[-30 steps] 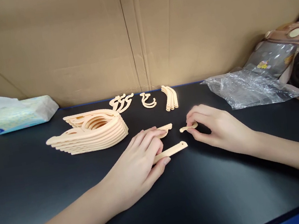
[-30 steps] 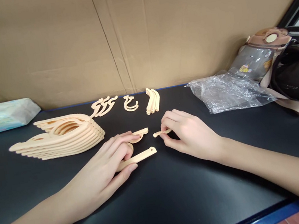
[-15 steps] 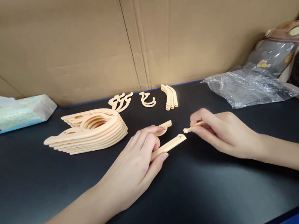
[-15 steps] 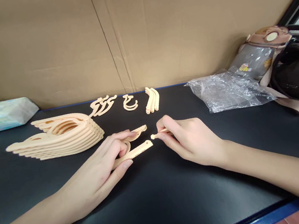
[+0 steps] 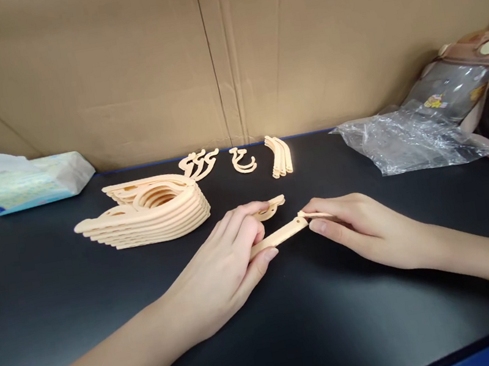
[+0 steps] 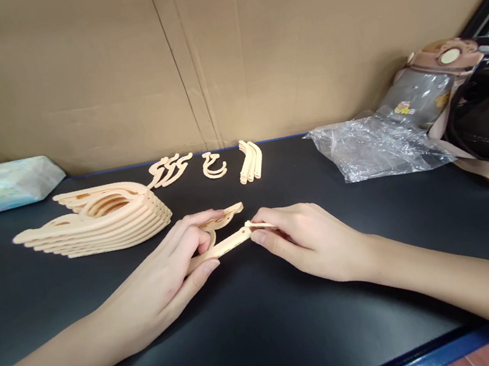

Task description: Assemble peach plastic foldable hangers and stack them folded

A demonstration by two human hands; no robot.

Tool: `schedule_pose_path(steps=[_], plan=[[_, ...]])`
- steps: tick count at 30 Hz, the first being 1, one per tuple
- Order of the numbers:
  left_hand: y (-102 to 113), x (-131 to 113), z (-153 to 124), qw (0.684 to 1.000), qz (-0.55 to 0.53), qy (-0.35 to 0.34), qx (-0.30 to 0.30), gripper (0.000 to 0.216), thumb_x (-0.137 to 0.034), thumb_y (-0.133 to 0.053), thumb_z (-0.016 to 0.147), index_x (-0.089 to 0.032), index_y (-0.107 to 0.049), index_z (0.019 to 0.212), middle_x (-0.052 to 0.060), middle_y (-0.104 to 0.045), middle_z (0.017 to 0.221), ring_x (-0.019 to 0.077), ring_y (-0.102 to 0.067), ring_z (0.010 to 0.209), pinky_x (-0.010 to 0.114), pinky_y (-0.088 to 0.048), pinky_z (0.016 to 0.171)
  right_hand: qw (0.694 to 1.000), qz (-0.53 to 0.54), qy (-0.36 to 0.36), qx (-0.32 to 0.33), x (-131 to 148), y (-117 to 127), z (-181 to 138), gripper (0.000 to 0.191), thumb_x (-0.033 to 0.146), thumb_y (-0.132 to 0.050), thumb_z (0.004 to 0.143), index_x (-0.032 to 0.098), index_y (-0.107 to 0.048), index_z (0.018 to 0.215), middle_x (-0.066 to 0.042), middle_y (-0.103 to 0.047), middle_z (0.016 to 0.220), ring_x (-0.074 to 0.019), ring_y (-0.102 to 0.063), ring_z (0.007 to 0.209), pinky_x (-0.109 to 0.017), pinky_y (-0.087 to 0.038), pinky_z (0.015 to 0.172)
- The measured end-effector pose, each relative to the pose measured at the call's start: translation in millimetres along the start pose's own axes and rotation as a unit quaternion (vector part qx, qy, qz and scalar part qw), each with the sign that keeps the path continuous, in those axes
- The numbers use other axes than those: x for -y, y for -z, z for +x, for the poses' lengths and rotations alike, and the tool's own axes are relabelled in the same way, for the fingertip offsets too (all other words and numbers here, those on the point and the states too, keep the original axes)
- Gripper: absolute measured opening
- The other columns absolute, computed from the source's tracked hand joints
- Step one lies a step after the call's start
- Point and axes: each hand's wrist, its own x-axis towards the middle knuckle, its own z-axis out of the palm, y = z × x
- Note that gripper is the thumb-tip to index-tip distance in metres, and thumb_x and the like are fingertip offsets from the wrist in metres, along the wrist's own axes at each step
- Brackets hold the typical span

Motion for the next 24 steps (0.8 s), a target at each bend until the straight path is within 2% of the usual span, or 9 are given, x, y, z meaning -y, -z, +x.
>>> schedule_pose_path(steps=[4, 8, 11, 14, 19, 24], plan=[[-0.9, -0.6, 0.7, 1.0, 0.001, -0.011, -0.009, 0.016, -0.022, -0.038, 0.101, -0.023, -0.039, 0.085, 0.011, -0.052, 0.133, 0.023, -0.045, 0.132, 0.041, -0.046, 0.103, 0.999, 0.015, -0.027, 0.016, 2.3, -0.3, -0.3, 0.025, 0.039, -0.043, 0.1, 0.021, -0.054, 0.088, 0.005, -0.048, 0.063, -0.0109, -0.044, 0.053, -0.024, -0.034, 0.053], [-1.5, 0.0, 0.9, 1.0, 0.02, -0.019, -0.003, 0.014, -0.022, -0.039, 0.101, -0.022, -0.04, 0.087, 0.011, -0.052, 0.131, 0.0223, -0.043, 0.135, 0.039, -0.046, 0.104, 0.999, 0.026, -0.027, 0.02, 2.9, -0.2, 0.8, 0.024, 0.038, -0.044, 0.1, 0.021, -0.054, 0.086, 0.005, -0.047, 0.063, -0.0104, -0.043, 0.054, -0.023, -0.033, 0.052], [-2.2, 0.4, 0.6, 0.998, 0.048, -0.031, 0.011, 0.007, -0.021, -0.039, 0.102, -0.02, -0.046, 0.099, 0.011, -0.05, 0.135, 0.0221, -0.039, 0.137, 0.039, -0.043, 0.107, 0.999, 0.036, -0.006, 0.024, 2.1, -0.5, 1.3, 0.024, 0.035, -0.043, 0.101, 0.021, -0.052, 0.084, 0.005, -0.046, 0.065, -0.0098, -0.042, 0.054, -0.023, -0.033, 0.053], [-2.5, 0.4, -0.2, 0.996, 0.074, -0.045, 0.013, 0.017, -0.021, -0.038, 0.102, -0.02, -0.051, 0.113, 0.011, -0.042, 0.145, 0.0239, -0.038, 0.138, 0.042, -0.039, 0.111, 0.999, 0.026, 0.011, 0.026, 0.5, -1.9, 0.3, 0.023, 0.034, -0.041, 0.102, 0.021, -0.05, 0.084, 0.004, -0.047, 0.067, -0.01, -0.044, 0.054, -0.023, -0.033, 0.053], [-3.4, 0.8, -1.2, 0.995, 0.081, -0.048, 0.013, 0.017, -0.02, -0.039, 0.102, -0.019, -0.056, 0.098, 0.01, -0.04, 0.147, 0.0254, -0.04, 0.135, 0.043, -0.042, 0.108, 0.999, -0.031, 0.019, 0.028, -2.2, -4.4, -2.8, 0.02, 0.032, -0.04, 0.102, 0.022, -0.049, 0.087, 0.003, -0.052, 0.068, -0.0112, -0.047, 0.053, -0.023, -0.034, 0.051], [-4.4, 2.7, -1.6, 0.995, 0.082, -0.059, 0.017, 0.017, -0.021, -0.038, 0.102, -0.019, -0.054, 0.098, 0.01, -0.041, 0.146, 0.024, -0.034, 0.139, 0.043, -0.039, 0.11, 0.996, -0.085, 0.036, 0.013, -3.9, -5.7, -4.0, 0.022, 0.034, -0.037, 0.102, 0.022, -0.048, 0.087, 0.003, -0.054, 0.065, -0.0113, -0.047, 0.048, -0.023, -0.033, 0.048]])
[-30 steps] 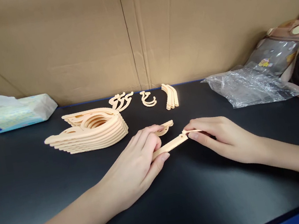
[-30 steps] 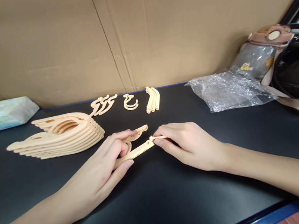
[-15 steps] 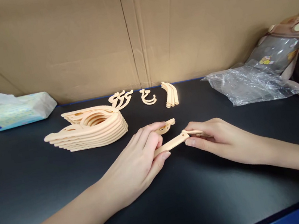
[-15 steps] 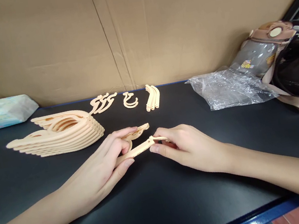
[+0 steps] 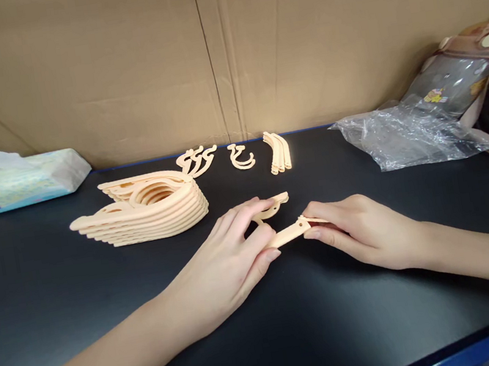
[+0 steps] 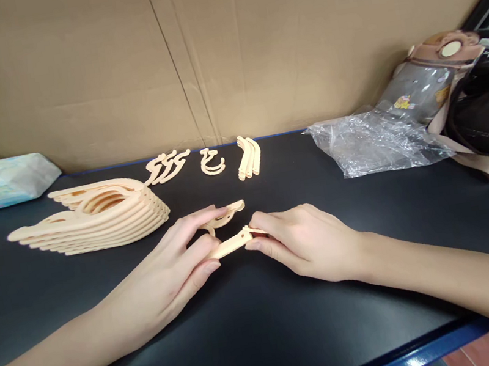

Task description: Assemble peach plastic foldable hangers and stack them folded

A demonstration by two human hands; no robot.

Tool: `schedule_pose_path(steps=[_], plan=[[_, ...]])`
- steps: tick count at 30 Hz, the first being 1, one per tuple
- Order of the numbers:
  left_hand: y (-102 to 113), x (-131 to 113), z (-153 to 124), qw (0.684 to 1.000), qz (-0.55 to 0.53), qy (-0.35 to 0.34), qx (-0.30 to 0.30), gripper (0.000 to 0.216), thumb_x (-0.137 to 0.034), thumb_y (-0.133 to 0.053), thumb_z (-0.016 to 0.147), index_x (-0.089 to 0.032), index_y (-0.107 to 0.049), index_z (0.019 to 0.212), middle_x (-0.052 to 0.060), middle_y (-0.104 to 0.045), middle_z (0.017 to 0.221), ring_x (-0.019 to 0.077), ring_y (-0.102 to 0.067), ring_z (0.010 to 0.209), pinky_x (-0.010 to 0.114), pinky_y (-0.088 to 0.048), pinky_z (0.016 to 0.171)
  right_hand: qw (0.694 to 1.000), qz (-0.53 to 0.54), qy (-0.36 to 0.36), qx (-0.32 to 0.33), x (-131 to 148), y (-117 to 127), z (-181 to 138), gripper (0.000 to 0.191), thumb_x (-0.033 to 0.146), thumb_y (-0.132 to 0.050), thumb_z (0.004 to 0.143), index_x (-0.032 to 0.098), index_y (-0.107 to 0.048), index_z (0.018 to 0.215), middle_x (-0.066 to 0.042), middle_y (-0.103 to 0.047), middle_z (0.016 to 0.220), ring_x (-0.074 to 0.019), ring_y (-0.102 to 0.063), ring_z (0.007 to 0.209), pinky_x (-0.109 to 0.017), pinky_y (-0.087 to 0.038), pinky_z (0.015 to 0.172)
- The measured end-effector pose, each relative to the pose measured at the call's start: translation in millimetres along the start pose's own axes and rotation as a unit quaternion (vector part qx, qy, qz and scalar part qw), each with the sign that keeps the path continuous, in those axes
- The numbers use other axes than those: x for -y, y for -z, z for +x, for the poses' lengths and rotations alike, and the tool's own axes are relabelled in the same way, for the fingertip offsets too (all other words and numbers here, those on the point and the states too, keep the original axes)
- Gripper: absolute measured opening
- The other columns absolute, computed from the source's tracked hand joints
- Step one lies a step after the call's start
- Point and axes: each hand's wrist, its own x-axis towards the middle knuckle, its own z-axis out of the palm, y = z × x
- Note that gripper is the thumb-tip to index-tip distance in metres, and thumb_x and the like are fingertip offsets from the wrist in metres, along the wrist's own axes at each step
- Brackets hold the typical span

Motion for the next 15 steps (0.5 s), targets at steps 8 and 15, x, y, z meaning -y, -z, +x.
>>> schedule_pose_path(steps=[8, 15], plan=[[-1.3, 1.5, 0.2, 1.0, -0.001, -0.003, 0.003, 0.016, -0.021, -0.038, 0.103, -0.02, -0.053, 0.096, 0.009, -0.041, 0.146, 0.0234, -0.032, 0.14, 0.041, -0.038, 0.111, 0.985, -0.156, 0.058, -0.047, -3.3, -4.0, -1.1, 0.035, 0.036, -0.027, 0.105, 0.02, -0.051, 0.086, 0.001, -0.06, 0.067, -0.0118, -0.053, 0.047, -0.025, -0.029, 0.044], [-0.7, 1.1, -0.2, 1.0, 0.001, -0.013, 0.001, 0.015, -0.02, -0.04, 0.102, -0.019, -0.053, 0.096, 0.009, -0.042, 0.146, 0.0249, -0.035, 0.139, 0.042, -0.038, 0.111, 0.957, -0.257, 0.109, -0.085, -2.6, -4.4, -0.6, 0.041, 0.032, -0.024, 0.106, 0.018, -0.056, 0.085, 0.001, -0.06, 0.067, -0.0108, -0.056, 0.05, -0.027, -0.03, 0.043]])
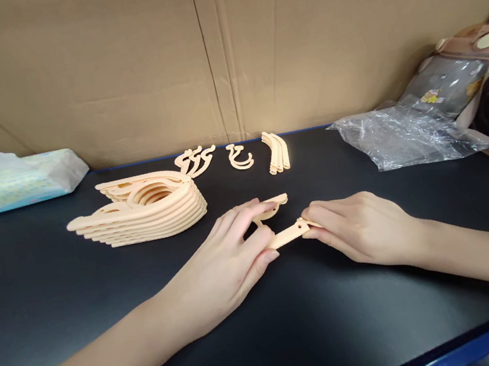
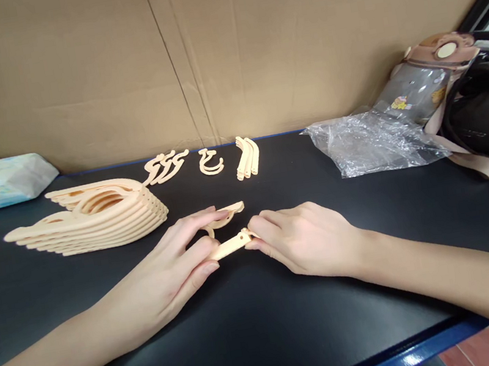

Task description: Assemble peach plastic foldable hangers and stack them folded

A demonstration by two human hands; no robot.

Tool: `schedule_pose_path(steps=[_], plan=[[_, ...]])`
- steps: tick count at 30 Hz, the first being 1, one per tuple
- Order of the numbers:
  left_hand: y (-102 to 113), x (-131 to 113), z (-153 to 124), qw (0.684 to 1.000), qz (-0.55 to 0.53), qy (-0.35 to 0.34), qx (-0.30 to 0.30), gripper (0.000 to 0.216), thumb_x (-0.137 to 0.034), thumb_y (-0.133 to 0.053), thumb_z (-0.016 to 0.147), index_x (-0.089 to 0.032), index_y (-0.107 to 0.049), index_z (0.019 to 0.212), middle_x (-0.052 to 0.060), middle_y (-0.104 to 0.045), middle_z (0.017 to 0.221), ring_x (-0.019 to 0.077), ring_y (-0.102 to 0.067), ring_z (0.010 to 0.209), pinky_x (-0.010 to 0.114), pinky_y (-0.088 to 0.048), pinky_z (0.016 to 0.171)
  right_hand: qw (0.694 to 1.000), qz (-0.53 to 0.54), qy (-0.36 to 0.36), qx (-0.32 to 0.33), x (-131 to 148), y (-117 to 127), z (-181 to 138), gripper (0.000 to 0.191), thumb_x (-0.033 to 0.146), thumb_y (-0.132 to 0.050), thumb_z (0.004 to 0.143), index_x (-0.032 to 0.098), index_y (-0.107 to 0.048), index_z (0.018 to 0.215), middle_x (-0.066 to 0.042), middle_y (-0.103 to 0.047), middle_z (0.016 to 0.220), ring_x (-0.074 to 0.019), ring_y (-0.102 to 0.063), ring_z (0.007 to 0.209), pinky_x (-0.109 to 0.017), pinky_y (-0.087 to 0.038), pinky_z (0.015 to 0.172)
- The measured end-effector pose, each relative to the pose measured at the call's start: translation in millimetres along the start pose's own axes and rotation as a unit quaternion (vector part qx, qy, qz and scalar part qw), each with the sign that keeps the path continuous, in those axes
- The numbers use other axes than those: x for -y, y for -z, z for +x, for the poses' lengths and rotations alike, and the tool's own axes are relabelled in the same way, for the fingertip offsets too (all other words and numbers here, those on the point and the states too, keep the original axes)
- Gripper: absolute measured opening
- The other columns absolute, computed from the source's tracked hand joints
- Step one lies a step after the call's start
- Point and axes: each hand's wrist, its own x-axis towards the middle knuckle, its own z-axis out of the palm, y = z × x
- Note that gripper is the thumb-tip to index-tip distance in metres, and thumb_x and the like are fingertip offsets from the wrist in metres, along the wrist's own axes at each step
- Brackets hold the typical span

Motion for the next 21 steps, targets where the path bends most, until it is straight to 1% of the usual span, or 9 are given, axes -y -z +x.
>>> schedule_pose_path(steps=[4, 9, 14, 21], plan=[[0.8, 0.1, 0.7, 1.0, 0.01, -0.007, 0.006, 0.016, -0.021, -0.038, 0.103, -0.019, -0.052, 0.095, 0.009, -0.042, 0.146, 0.0242, -0.033, 0.14, 0.04, -0.038, 0.111, 0.999, -0.037, 0.022, -0.012, -0.7, -2.1, -0.7, 0.041, 0.029, -0.024, 0.106, 0.017, -0.057, 0.085, 0.001, -0.06, 0.068, -0.0107, -0.056, 0.051, -0.027, -0.031, 0.045], [2.4, -0.2, 1.2, 1.0, 0.012, 0.001, 0.023, 0.017, -0.02, -0.037, 0.103, -0.018, -0.053, 0.097, 0.01, -0.043, 0.145, 0.0239, -0.034, 0.139, 0.041, -0.038, 0.111, 0.993, -0.1, 0.047, -0.038, -2.0, -3.1, -0.5, 0.039, 0.027, -0.027, 0.106, 0.017, -0.055, 0.081, 0.002, -0.054, 0.063, -0.0114, -0.05, 0.047, -0.028, -0.03, 0.045], [2.0, -0.2, 0.8, 1.0, 0.01, 0.002, 0.024, 0.017, -0.02, -0.037, 0.103, -0.018, -0.053, 0.098, 0.01, -0.043, 0.145, 0.0244, -0.034, 0.139, 0.041, -0.038, 0.11, 0.987, -0.136, 0.072, -0.043, -1.6, -1.4, 0.5, 0.034, 0.022, -0.033, 0.104, 0.017, -0.056, 0.079, 0.002, -0.051, 0.061, -0.0124, -0.046, 0.047, -0.028, -0.03, 0.048], [2.0, -0.3, 1.4, 1.0, 0.014, -0.002, 0.021, 0.019, -0.021, -0.036, 0.103, -0.018, -0.054, 0.097, 0.01, -0.044, 0.144, 0.0251, -0.035, 0.139, 0.042, -0.038, 0.111, 0.975, -0.192, 0.097, -0.054, -0.6, 1.3, 0.3, 0.027, 0.023, -0.043, 0.101, 0.014, -0.06, 0.082, 0.001, -0.05, 0.062, -0.014, -0.042, 0.05, -0.03, -0.029, 0.05]])
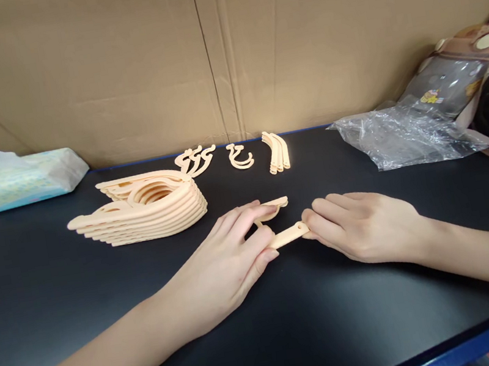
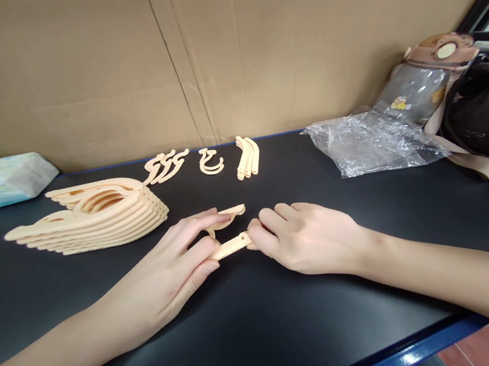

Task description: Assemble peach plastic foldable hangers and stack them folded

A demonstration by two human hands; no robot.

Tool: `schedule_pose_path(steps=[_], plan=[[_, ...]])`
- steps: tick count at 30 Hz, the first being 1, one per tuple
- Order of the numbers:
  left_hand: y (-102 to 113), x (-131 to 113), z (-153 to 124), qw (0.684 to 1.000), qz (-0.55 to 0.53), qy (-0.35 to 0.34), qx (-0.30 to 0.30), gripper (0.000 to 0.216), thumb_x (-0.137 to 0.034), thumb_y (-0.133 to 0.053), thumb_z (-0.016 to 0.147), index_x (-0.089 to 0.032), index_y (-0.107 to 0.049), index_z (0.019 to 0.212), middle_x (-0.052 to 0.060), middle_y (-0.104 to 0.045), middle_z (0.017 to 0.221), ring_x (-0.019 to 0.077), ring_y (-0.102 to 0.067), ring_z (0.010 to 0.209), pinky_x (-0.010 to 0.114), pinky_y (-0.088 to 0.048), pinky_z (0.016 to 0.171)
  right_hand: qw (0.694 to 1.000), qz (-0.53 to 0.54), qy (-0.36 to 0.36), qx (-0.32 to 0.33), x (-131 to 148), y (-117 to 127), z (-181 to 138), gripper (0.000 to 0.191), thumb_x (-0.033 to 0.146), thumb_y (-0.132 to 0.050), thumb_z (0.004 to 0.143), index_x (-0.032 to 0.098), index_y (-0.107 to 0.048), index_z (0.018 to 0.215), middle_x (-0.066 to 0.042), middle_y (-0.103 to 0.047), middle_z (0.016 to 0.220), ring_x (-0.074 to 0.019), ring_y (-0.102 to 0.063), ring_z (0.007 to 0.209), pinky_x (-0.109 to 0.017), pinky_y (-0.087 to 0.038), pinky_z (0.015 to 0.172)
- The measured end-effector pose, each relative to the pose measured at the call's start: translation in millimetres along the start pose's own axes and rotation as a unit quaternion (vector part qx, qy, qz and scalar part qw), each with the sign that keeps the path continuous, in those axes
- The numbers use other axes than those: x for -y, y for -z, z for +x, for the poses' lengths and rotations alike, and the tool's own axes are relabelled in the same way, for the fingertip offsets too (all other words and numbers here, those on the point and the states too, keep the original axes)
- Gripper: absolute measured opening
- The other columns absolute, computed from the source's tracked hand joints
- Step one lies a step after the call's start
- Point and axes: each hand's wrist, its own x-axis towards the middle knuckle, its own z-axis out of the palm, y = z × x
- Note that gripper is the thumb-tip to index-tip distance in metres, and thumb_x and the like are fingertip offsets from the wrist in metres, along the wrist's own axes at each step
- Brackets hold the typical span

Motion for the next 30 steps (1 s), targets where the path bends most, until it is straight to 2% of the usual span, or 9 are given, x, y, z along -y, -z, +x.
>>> schedule_pose_path(steps=[6, 12, 22, 30], plan=[[0.3, 0.2, -1.7, 1.0, -0.004, -0.002, 0.001, 0.019, -0.021, -0.035, 0.103, -0.019, -0.053, 0.096, 0.009, -0.044, 0.144, 0.0245, -0.035, 0.139, 0.042, -0.038, 0.11, 1.0, -0.009, -0.006, -0.016, 0.6, 1.5, 0.5, 0.029, 0.024, -0.045, 0.1, 0.016, -0.06, 0.077, 0.001, -0.048, 0.06, -0.0141, -0.039, 0.053, -0.03, -0.028, 0.052], [1.2, -0.5, -0.9, 1.0, -0.002, -0.004, 0.01, 0.018, -0.02, -0.036, 0.103, -0.019, -0.053, 0.098, 0.009, -0.044, 0.144, 0.0245, -0.035, 0.138, 0.042, -0.038, 0.109, 0.996, 0.071, -0.056, -0.022, 2.7, -1.3, -0.5, 0.031, 0.027, -0.042, 0.1, 0.016, -0.062, 0.08, 0.001, -0.052, 0.063, -0.0131, -0.043, 0.056, -0.028, -0.03, 0.054], [-3.3, 1.7, -2.1, 1.0, -0.007, -0.005, -0.007, 0.02, -0.021, -0.034, 0.103, -0.02, -0.053, 0.097, 0.008, -0.046, 0.141, 0.023, -0.034, 0.138, 0.04, -0.037, 0.109, 0.991, 0.114, -0.064, -0.019, 1.3, -2.8, 1.6, 0.03, 0.026, -0.043, 0.098, 0.016, -0.064, 0.078, 0.002, -0.053, 0.063, -0.0122, -0.045, 0.053, -0.027, -0.031, 0.051], [0.1, -1.0, 0.6, 1.0, 0.007, -0.005, 0.006, 0.021, -0.021, -0.036, 0.103, -0.018, -0.056, 0.096, 0.011, -0.049, 0.14, 0.0266, -0.038, 0.136, 0.044, -0.041, 0.108, 0.987, 0.144, -0.07, -0.022, 1.7, -4.0, 0.9, 0.03, 0.025, -0.045, 0.097, 0.016, -0.062, 0.074, 0.003, -0.05, 0.06, -0.0102, -0.044, 0.05, -0.026, -0.03, 0.05]])
